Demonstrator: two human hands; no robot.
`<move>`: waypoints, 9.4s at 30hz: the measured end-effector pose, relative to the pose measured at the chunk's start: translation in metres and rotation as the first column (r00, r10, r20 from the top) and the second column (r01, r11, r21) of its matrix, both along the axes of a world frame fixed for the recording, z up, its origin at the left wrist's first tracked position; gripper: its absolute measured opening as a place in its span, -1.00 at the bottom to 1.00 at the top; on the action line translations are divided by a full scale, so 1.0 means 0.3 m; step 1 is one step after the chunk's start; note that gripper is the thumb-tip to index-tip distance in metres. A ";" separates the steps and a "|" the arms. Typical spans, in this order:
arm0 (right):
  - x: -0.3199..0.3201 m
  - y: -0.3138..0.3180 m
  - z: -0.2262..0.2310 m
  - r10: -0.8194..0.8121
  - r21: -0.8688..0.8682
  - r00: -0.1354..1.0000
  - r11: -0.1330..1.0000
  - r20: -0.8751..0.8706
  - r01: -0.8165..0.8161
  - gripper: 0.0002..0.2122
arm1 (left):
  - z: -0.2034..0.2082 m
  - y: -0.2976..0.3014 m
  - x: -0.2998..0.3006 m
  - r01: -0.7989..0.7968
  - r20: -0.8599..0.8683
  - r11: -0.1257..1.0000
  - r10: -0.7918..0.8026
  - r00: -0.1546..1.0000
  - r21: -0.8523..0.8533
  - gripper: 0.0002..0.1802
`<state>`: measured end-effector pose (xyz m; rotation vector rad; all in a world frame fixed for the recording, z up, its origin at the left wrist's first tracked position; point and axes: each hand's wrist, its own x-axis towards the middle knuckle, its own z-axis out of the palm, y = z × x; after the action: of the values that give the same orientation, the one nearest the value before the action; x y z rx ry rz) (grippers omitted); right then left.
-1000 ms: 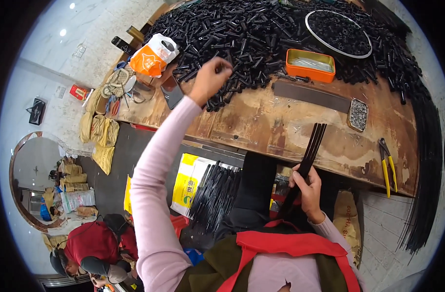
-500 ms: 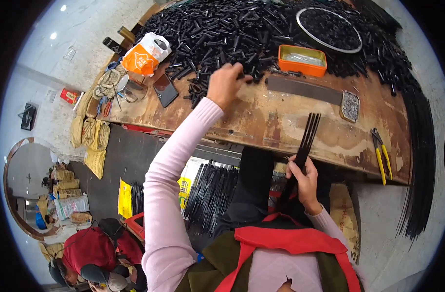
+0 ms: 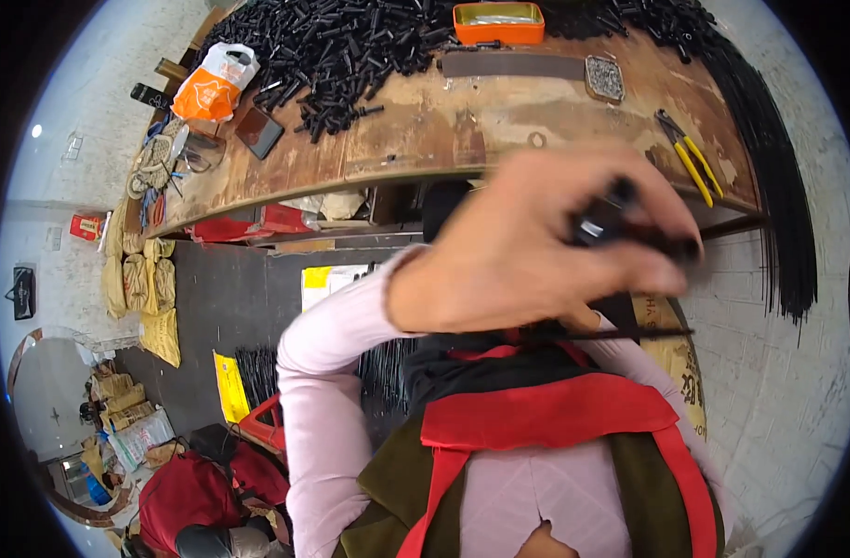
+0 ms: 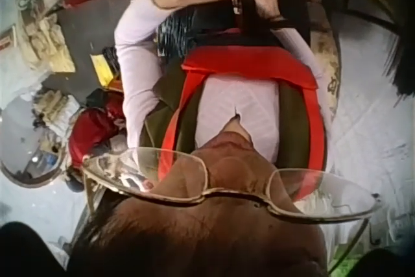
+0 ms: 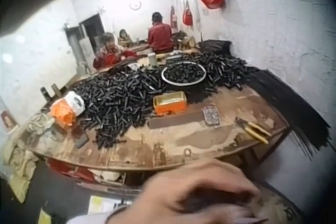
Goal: Assembling industrial wire harnesses by aligning cables on a jig and using pliers to attach connectors.
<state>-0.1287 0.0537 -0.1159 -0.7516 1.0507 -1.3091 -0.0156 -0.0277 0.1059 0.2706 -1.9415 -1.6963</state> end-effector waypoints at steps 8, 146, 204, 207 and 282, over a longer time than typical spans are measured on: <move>0.107 0.094 0.076 -0.003 0.104 0.996 0.995 0.094 -0.007 -0.84 | -0.545 -0.048 0.215 -0.703 0.097 0.531 0.762 0.641 0.473 -0.70; 0.031 0.045 0.185 0.158 0.060 0.986 0.985 0.047 -0.160 -0.74 | -0.549 0.133 0.198 -0.326 0.040 0.442 0.543 0.839 0.835 -0.54; 0.018 0.047 0.164 0.269 -0.004 0.942 0.962 0.201 -0.274 -0.75 | -0.545 0.166 0.227 -0.314 0.126 0.561 0.349 0.929 0.766 -0.42; 0.030 0.048 0.181 0.278 -0.046 0.954 0.961 0.115 -0.274 -0.70 | -0.549 0.135 0.218 -0.404 0.112 0.579 0.473 0.874 0.709 -0.40; 0.046 0.029 0.209 0.265 -0.040 0.955 0.964 0.131 -0.262 -0.68 | -0.473 0.117 0.223 -0.661 0.011 0.729 0.671 0.742 0.178 -0.77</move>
<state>-0.1148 0.0625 -0.0533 -0.7792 0.7981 -1.1265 0.0513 0.0075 -0.0359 0.8696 -1.3918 -1.3429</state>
